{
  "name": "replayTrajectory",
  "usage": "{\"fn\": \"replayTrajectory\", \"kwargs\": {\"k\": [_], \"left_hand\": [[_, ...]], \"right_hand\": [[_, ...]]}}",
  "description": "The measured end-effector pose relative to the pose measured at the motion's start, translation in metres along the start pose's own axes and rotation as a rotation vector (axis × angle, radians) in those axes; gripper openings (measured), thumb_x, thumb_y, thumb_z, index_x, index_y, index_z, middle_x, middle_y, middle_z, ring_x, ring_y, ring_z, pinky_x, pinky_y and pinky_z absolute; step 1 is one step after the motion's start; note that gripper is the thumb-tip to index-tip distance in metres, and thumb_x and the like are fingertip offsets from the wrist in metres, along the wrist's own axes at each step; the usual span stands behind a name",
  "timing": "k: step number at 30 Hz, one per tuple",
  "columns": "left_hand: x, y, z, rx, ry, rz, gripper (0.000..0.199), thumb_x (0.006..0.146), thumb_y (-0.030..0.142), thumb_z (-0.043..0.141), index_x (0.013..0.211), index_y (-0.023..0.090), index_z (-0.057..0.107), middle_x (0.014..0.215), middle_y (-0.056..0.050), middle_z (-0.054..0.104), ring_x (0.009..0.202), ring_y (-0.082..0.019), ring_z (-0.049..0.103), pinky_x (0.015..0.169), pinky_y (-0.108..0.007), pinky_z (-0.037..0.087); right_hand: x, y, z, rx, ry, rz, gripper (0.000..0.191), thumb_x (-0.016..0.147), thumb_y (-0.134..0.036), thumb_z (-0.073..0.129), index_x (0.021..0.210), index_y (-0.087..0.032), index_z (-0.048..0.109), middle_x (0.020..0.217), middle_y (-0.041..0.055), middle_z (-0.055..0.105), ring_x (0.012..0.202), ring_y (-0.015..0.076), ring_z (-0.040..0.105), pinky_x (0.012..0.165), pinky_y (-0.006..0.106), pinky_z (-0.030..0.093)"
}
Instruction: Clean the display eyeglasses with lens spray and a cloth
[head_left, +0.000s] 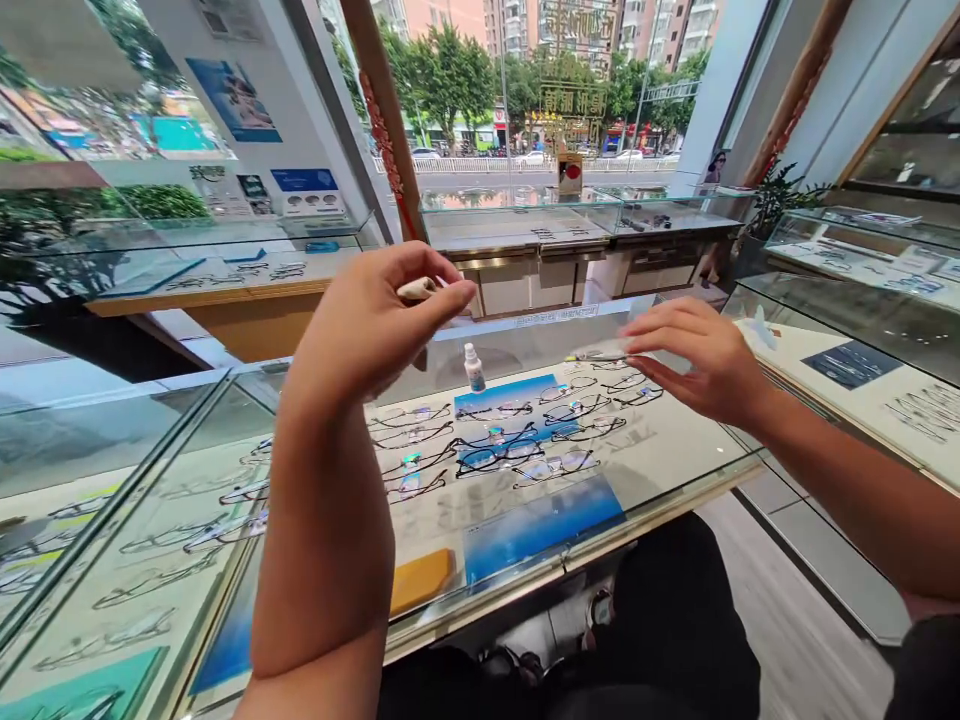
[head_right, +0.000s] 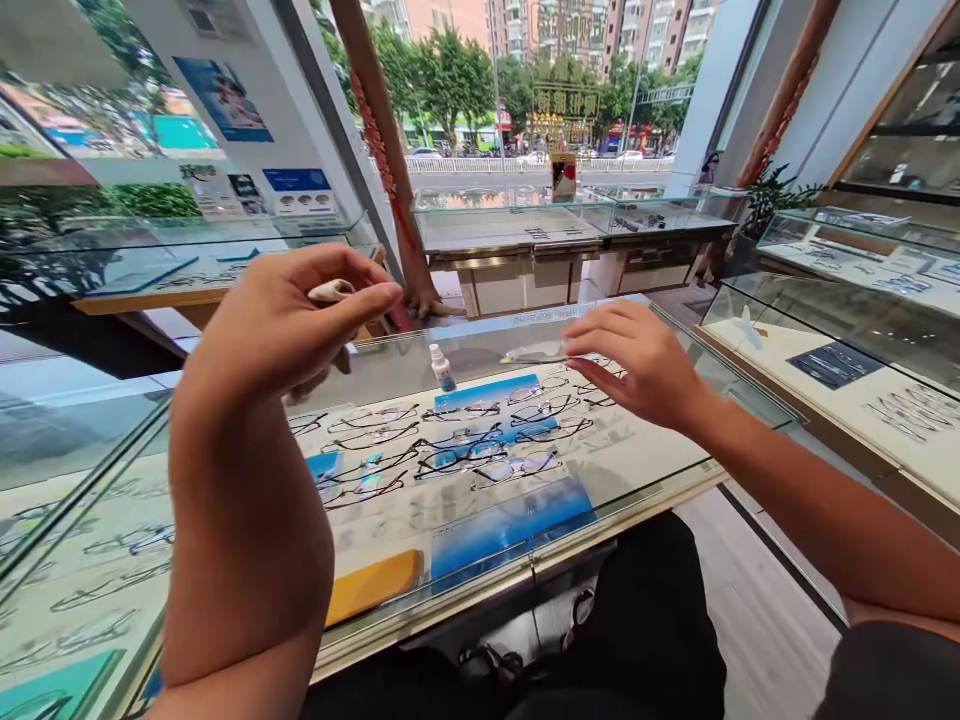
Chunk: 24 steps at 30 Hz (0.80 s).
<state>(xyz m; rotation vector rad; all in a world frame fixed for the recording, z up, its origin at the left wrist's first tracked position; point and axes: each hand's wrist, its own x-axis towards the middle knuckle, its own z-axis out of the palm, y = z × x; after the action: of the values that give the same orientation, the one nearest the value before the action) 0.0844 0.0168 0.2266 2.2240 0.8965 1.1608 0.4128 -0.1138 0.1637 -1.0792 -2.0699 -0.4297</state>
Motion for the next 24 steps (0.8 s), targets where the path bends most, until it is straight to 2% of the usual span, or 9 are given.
{"fn": "replayTrajectory", "kwargs": {"k": [1,3,7,10,15,21,24], "left_hand": [[-0.005,0.008,-0.007,0.112,-0.055,-0.035,0.023,0.091,0.039,0.074,0.085,0.017,0.069,0.064,0.001,0.065,0.046,-0.004,0.049,0.051,-0.022,0.04],[-0.014,0.021,-0.016,0.239,-0.049,-0.019,0.021,0.087,0.037,0.07,0.078,0.018,0.067,0.057,0.003,0.059,0.044,-0.006,0.049,0.049,-0.022,0.039],[-0.024,0.036,-0.02,0.325,-0.073,0.03,0.021,0.079,0.04,0.068,0.075,0.019,0.069,0.055,0.005,0.055,0.045,-0.006,0.048,0.052,-0.024,0.037],[-0.029,0.042,-0.021,0.361,-0.096,0.091,0.021,0.077,0.04,0.065,0.072,0.019,0.068,0.055,0.004,0.053,0.051,-0.007,0.045,0.056,-0.024,0.035],[-0.038,0.053,-0.025,0.396,-0.152,0.08,0.021,0.077,0.04,0.061,0.073,0.02,0.067,0.055,0.003,0.053,0.054,-0.009,0.043,0.058,-0.026,0.034],[-0.041,0.058,-0.028,0.417,-0.184,0.068,0.024,0.078,0.044,0.06,0.075,0.021,0.067,0.057,0.002,0.054,0.057,-0.011,0.042,0.061,-0.026,0.036],[-0.04,0.056,-0.029,0.475,-0.236,0.032,0.027,0.079,0.048,0.058,0.078,0.023,0.067,0.057,0.003,0.056,0.055,-0.011,0.041,0.06,-0.026,0.036]], "right_hand": [[-0.019,0.009,0.0,-0.083,-0.05,-0.004,0.006,0.099,-0.027,0.075,0.105,-0.029,0.077,0.116,0.0032,0.083,0.109,0.027,0.075,0.099,0.048,0.057],[-0.059,0.028,0.003,-0.204,-0.126,-0.047,0.005,0.101,-0.022,0.072,0.104,-0.024,0.075,0.117,0.0056,0.083,0.109,0.0271,0.075,0.095,0.046,0.058],[-0.134,0.06,0.01,-0.317,-0.251,-0.022,0.007,0.103,-0.019,0.068,0.103,-0.021,0.075,0.119,0.0068,0.082,0.11,0.0278,0.075,0.093,0.045,0.058],[-0.172,0.076,0.017,-0.351,-0.307,0.015,0.011,0.105,-0.019,0.065,0.103,-0.02,0.076,0.121,0.0072,0.082,0.113,0.0289,0.074,0.096,0.046,0.058],[-0.194,0.09,0.033,-0.353,-0.348,0.075,0.017,0.106,-0.022,0.063,0.101,-0.021,0.08,0.122,0.0078,0.082,0.114,0.0287,0.074,0.099,0.045,0.058],[-0.194,0.099,0.045,-0.362,-0.363,0.106,0.022,0.106,-0.024,0.062,0.104,-0.023,0.084,0.123,0.008,0.082,0.114,0.0295,0.075,0.098,0.046,0.057],[-0.193,0.101,0.047,-0.373,-0.376,0.126,0.022,0.106,-0.024,0.062,0.107,-0.024,0.084,0.126,0.0074,0.082,0.115,0.0304,0.074,0.098,0.047,0.056]]}}
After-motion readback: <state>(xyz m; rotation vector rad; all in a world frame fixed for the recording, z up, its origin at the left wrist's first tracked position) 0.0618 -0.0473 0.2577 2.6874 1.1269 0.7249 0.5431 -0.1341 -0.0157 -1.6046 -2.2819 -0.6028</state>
